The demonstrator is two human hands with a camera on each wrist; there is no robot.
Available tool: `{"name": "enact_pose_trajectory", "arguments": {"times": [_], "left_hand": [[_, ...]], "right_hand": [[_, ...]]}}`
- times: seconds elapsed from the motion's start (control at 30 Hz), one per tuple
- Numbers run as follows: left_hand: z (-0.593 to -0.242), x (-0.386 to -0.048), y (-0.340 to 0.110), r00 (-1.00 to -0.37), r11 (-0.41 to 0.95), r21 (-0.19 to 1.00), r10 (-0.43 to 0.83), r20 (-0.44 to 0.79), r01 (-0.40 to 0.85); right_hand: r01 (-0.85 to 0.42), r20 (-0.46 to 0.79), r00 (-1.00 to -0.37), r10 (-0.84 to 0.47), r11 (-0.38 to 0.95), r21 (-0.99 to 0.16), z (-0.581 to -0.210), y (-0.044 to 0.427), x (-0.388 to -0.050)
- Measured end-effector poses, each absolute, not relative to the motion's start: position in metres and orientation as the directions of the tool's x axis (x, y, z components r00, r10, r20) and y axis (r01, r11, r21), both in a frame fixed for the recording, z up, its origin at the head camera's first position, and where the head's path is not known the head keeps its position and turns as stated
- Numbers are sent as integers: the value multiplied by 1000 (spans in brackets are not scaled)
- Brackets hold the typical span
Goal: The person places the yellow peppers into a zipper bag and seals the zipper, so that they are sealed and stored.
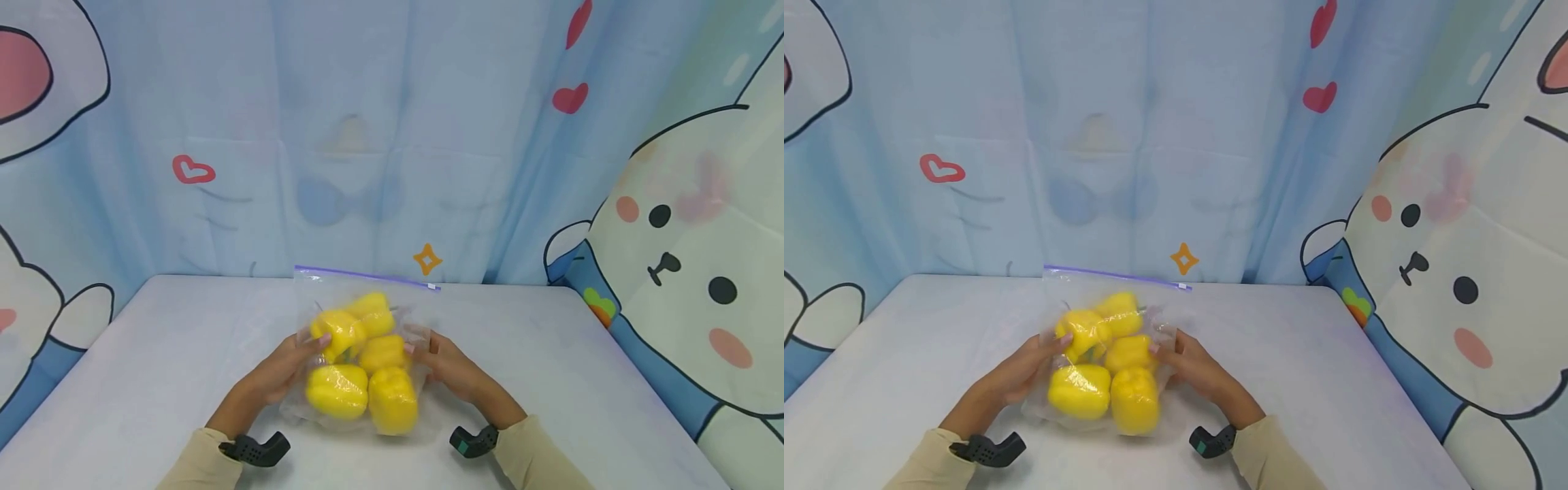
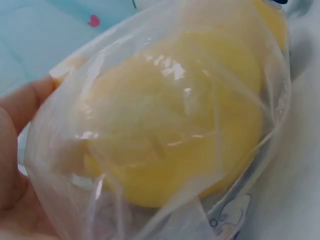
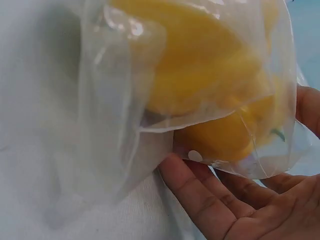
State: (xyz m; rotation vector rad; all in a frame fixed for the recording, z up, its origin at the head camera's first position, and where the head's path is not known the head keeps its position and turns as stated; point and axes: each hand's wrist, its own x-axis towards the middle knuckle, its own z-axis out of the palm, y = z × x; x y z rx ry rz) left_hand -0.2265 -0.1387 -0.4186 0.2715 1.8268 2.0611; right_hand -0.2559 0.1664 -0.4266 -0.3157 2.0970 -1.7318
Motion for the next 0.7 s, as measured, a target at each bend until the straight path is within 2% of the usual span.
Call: {"name": "enact_pose_trajectory", "arguments": {"times": [0.17, 0.33, 0.47, 0.7], "left_hand": [[-424, -229, -133, -946, -37, 982, 278, -168, -185], [-423, -229, -131, -971, 170, 967, 117, -211, -190], [-422, -227, -131, -978, 306, 931, 12, -211, -197], [-421, -228, -124, -980, 493, 850, -36, -193, -186]], "right_hand": [[150, -208, -874, -439, 162, -975, -429, 173, -258], [195, -245, -867, -435, 157, -968, -429, 174, -260], [179, -240, -891, -385, 188, -966, -430, 172, -262], [124, -197, -948, -249, 281, -952, -432, 164, -266]]}}
